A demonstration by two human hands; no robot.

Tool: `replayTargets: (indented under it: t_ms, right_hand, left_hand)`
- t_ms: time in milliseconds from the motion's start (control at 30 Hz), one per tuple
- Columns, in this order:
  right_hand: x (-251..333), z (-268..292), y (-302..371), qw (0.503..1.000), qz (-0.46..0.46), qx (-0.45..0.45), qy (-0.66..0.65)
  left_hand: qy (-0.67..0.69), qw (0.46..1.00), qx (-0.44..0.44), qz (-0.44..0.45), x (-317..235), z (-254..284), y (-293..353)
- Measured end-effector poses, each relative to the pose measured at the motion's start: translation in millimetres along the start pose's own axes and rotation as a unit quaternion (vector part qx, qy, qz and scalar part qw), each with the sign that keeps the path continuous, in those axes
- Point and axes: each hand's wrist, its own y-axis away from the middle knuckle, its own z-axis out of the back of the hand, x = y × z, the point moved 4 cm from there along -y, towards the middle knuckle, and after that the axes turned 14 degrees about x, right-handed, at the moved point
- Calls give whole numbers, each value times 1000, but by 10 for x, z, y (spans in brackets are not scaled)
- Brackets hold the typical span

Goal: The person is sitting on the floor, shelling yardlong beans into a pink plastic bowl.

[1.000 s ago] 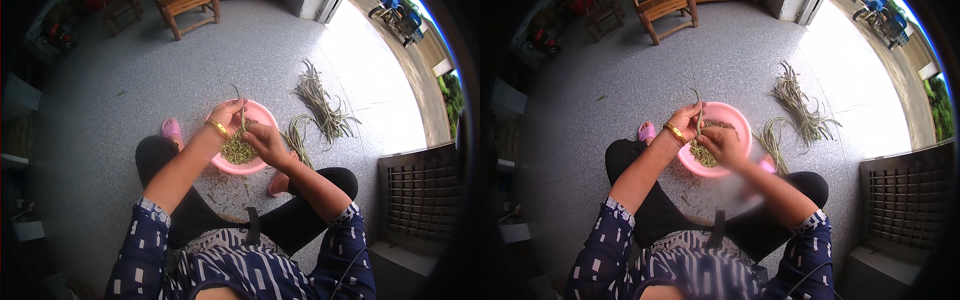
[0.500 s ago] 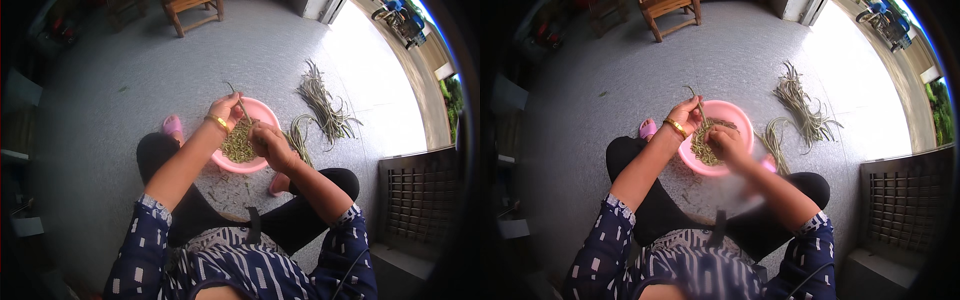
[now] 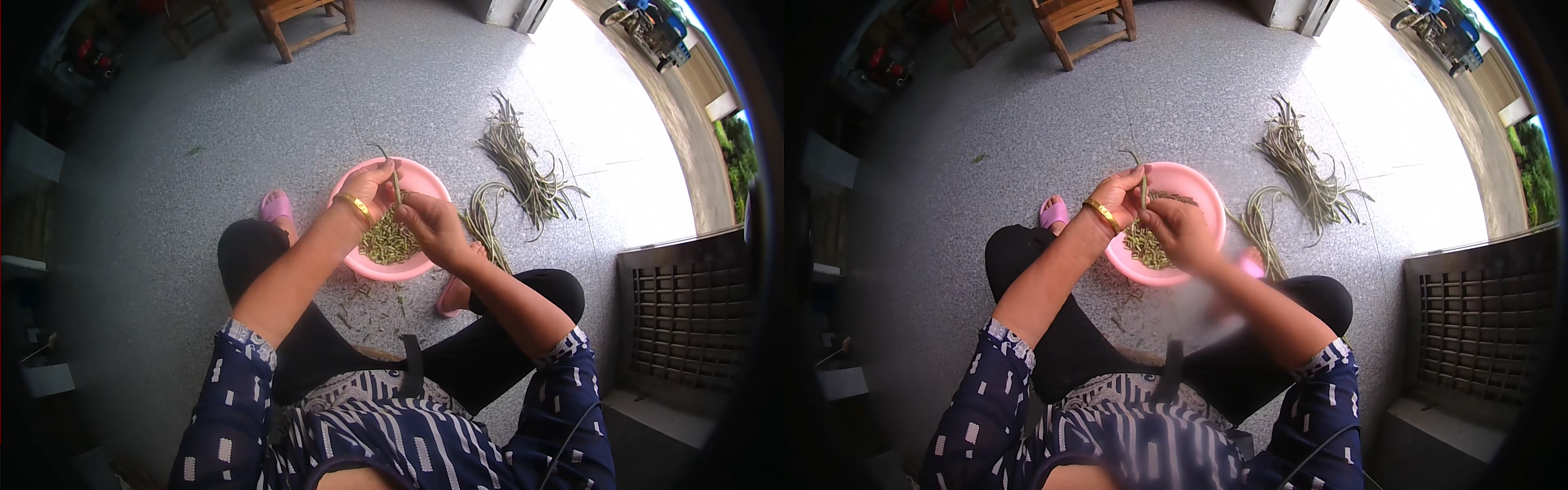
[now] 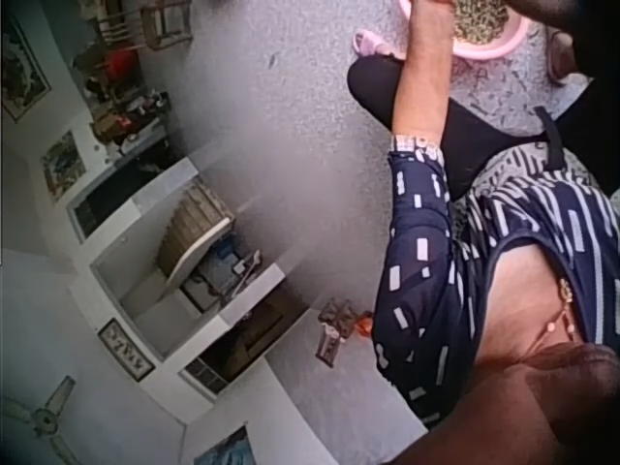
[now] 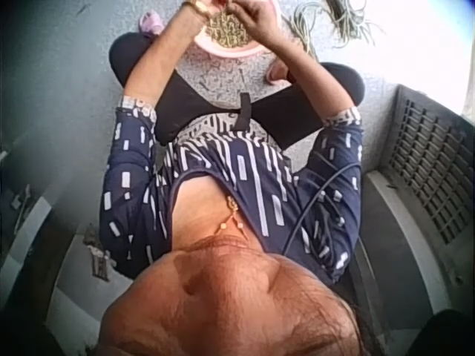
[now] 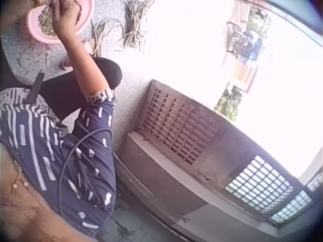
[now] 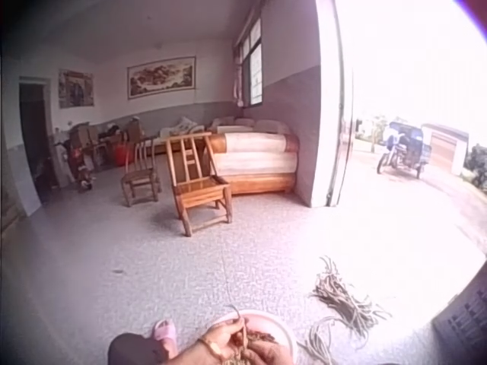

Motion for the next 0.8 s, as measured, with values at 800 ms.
replayTargets:
  t_ms: [800]
  right_hand:
    - [-230, -116, 55, 898, -190, 21, -395]
  left_hand:
    - [-51, 997, 47, -43, -18, -7, -9]
